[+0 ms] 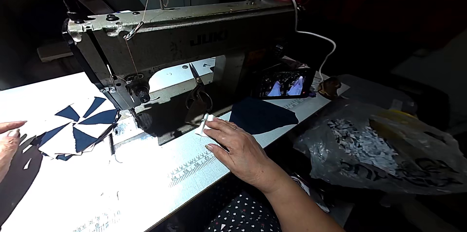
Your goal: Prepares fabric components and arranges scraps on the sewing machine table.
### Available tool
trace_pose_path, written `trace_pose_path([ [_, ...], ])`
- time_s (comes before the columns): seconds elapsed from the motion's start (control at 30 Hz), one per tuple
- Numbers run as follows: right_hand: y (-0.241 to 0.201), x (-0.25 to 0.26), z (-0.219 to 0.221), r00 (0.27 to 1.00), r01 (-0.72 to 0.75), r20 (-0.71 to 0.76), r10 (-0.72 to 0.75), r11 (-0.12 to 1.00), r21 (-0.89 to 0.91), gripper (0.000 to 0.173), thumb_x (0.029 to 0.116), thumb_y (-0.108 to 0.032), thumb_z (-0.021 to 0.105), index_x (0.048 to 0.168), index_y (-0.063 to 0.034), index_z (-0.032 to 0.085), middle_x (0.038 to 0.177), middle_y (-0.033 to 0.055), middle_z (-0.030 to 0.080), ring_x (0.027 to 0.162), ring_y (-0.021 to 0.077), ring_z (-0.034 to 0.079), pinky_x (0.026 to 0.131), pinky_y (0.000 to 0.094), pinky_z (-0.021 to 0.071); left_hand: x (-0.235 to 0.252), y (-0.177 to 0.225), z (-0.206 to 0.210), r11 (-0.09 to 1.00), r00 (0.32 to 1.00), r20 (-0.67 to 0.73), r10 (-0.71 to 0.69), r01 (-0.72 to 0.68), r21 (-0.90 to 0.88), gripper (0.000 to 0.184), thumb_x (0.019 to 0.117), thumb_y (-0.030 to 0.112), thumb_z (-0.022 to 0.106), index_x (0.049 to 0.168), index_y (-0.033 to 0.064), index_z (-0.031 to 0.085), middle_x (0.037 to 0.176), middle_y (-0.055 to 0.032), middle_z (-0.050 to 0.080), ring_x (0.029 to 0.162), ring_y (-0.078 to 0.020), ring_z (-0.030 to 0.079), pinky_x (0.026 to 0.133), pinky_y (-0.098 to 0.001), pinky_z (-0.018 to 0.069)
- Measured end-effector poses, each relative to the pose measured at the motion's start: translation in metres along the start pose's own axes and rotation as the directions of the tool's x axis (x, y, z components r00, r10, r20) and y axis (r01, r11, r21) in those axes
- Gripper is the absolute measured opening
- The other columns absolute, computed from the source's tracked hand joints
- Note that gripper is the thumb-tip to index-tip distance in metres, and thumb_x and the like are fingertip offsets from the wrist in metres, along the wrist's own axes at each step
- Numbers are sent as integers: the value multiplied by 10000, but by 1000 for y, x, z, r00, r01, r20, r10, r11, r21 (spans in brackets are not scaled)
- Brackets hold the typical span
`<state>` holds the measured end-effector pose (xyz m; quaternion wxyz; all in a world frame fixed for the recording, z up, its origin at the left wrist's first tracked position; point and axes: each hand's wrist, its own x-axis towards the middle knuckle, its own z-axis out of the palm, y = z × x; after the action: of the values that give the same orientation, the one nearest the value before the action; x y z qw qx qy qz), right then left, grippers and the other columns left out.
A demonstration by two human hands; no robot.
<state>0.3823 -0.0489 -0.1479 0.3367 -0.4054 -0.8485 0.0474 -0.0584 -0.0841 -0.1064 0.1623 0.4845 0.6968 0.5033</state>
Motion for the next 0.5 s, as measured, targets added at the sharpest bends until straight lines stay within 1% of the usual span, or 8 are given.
trace_pose_path([
  [0.07,0,0,0,1000,4,0,-4,1000,1,375,1031,-368,558,1268,-137,734,1399,11,643,1405,164,505,1180,385,411,0,0,1,1000,1000,-15,19,-19,-9,374,1102,160,400,1420,-22,468,1419,-127,513,1290,-123,493,1091,-374,419],
  [0.17,0,0,0,1000,-5,7,5,1000,2,368,1027,-362,565,1268,-143,736,1402,6,642,1407,161,503,1180,381,412,1,-3,2,994,1000,-10,-14,13,-112,362,1106,162,398,1428,10,462,1439,-83,501,1317,-95,468,1109,-348,398],
  [0.23,0,0,0,1000,0,2,0,1000,1,366,1027,-360,564,1262,-140,739,1397,11,645,1404,164,507,1177,388,414,1,-3,1,994,1000,-5,-9,8,-108,376,1103,157,397,1439,-4,449,1467,-99,482,1338,-116,459,1119,-364,397],
  [0.33,1,0,0,1000,6,-3,-6,1000,6,367,1026,-356,568,1260,-130,737,1393,20,647,1400,169,511,1181,388,411,2,1,-1,998,999,1,55,-55,29,376,1101,126,389,1417,-69,448,1458,-172,484,1335,-156,482,1122,-367,408],
  [0.4,1,0,0,1000,6,1,-6,1000,7,373,1030,-362,563,1268,-132,734,1398,16,644,1402,167,508,1180,383,411,1,8,-2,963,980,-5,198,-194,186,336,1068,49,415,1307,-168,507,1346,-288,545,1244,-243,550,1067,-396,439],
  [0.43,1,0,0,1000,6,2,-6,1000,6,375,1031,-367,559,1267,-134,734,1398,14,645,1400,166,511,1177,381,413,1,7,-4,949,974,7,226,-222,222,332,1066,48,417,1299,-167,515,1332,-297,552,1231,-259,559,1058,-404,445],
  [0.47,0,0,0,1000,4,3,-4,1000,7,374,1030,-365,558,1266,-135,735,1396,13,645,1400,165,509,1177,379,414,3,3,-6,945,975,26,221,-221,241,334,1079,78,406,1324,-127,505,1338,-254,548,1229,-220,554,1054,-370,451],
  [0.5,0,0,0,1000,1,6,-1,1000,7,374,1030,-365,558,1267,-136,734,1397,13,643,1404,163,505,1179,379,411,2,5,-5,944,972,18,236,-234,234,325,1069,60,421,1300,-148,516,1303,-271,563,1182,-227,567,1025,-377,459],
])
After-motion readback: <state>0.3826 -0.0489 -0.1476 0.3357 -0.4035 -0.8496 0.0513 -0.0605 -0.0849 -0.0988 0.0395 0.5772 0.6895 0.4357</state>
